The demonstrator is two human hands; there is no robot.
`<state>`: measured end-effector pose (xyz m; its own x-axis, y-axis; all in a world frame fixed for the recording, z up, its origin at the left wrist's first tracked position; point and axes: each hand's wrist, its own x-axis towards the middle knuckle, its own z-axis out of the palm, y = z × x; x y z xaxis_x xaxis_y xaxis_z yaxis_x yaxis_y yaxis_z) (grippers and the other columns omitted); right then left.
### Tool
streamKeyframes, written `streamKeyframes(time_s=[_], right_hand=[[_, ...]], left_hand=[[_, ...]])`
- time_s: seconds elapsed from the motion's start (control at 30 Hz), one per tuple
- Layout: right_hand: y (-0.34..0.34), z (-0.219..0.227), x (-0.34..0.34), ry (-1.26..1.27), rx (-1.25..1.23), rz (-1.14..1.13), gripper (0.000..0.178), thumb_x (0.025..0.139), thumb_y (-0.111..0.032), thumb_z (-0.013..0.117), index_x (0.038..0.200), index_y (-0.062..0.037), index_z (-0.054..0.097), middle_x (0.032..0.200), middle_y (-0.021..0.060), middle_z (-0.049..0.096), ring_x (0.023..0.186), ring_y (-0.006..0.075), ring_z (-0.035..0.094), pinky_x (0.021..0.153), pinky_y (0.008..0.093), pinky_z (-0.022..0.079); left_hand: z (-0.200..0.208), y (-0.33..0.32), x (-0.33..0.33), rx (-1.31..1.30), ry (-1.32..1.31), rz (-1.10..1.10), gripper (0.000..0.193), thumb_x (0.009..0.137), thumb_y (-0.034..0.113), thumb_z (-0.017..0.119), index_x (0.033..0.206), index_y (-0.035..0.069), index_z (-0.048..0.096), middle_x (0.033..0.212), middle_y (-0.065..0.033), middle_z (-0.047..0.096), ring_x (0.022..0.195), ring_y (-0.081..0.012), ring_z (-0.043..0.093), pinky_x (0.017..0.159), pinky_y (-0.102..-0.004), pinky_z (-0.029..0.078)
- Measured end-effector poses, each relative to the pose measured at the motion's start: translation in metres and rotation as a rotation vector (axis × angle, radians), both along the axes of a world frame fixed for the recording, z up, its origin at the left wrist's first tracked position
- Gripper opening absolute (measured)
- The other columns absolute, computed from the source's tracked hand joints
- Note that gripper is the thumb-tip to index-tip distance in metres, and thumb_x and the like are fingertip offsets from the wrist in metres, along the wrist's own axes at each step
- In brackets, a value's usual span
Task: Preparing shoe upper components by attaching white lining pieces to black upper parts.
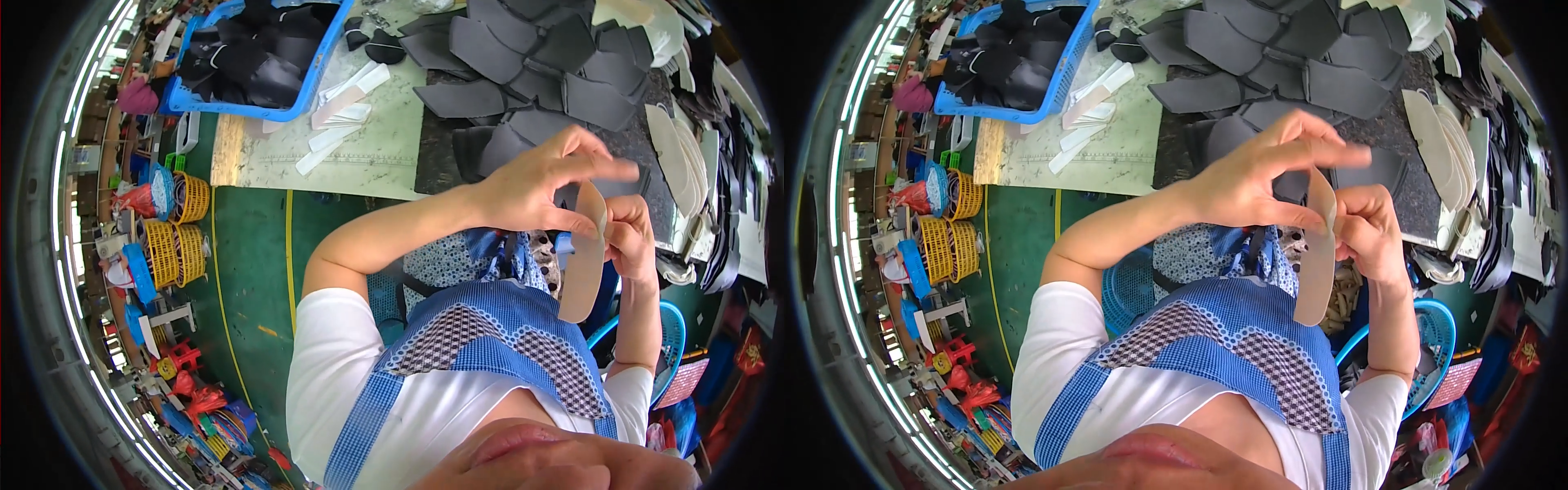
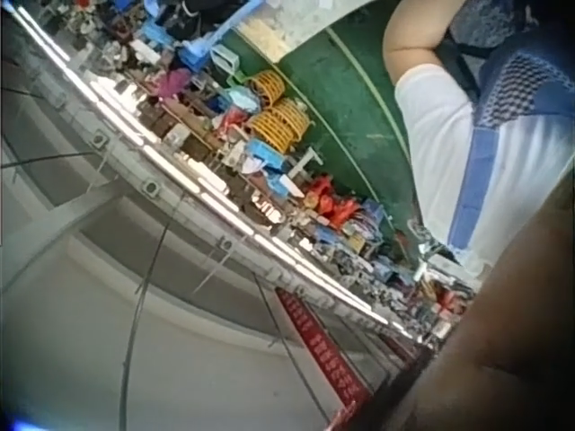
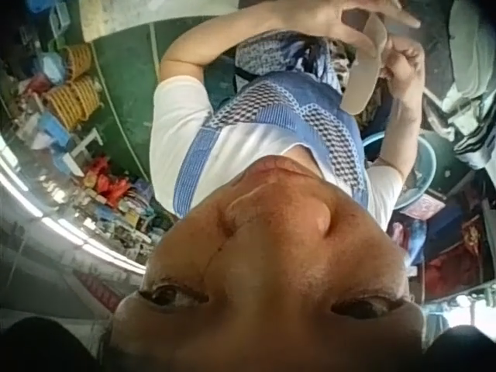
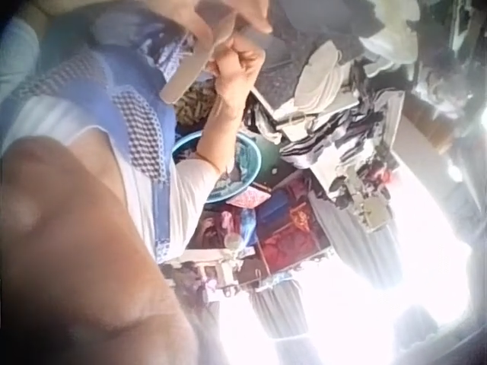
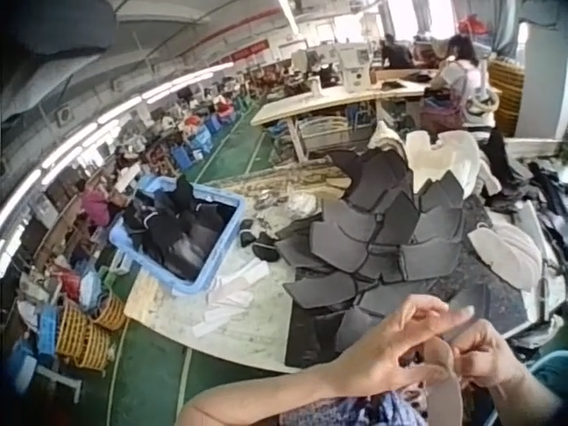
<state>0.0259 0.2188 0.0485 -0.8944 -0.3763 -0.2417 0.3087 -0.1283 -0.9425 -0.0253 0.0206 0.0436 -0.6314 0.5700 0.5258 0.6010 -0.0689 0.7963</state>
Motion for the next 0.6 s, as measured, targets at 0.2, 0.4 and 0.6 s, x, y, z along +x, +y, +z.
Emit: streamKeyframes(time_s=[0.2,0.4,0.6], right_hand=[[-0.009,-0.041,0.001,0.008,-0.365,-0.114,0.019,0.073,-0.02,0.053,0.063,-0.0037,0.053,0.048,-0.0012,0.047,0.037,0.0064,0.039,0.034,0.023,0.024],[0.02,-0.061,0.003,-0.294,-0.598,-0.743,0.02,0.079,-0.02,0.05,0.085,-0.0037,0.06,0.072,0.0068,0.061,0.061,0.018,0.056,0.059,0.0305,0.048],[0.172,-0.149,0.121,-0.147,0.725,-0.681,0.028,0.087,-0.024,0.058,0.075,-0.0003,0.065,0.073,0.0085,0.067,0.056,0.0169,0.058,0.049,0.031,0.041]], left_hand=[[0.022,-0.009,-0.013,-0.066,0.644,0.003,0.024,0.067,0.009,0.082,0.089,0.01,0.074,0.117,-0.0066,0.063,0.102,-0.0259,0.061,0.09,-0.0369,0.05],[0.007,-0.03,0.026,-0.165,0.955,-0.009,0.009,0.079,0.006,0.065,0.085,0.008,0.071,0.108,0.0028,0.065,0.108,-0.0149,0.059,0.091,-0.0312,0.051],[0.004,-0.045,0.049,-0.318,0.04,-0.244,0.028,0.08,0.001,0.069,0.074,0.009,0.044,0.116,-0.0143,0.069,0.095,-0.0181,0.068,0.083,-0.0334,0.053]])
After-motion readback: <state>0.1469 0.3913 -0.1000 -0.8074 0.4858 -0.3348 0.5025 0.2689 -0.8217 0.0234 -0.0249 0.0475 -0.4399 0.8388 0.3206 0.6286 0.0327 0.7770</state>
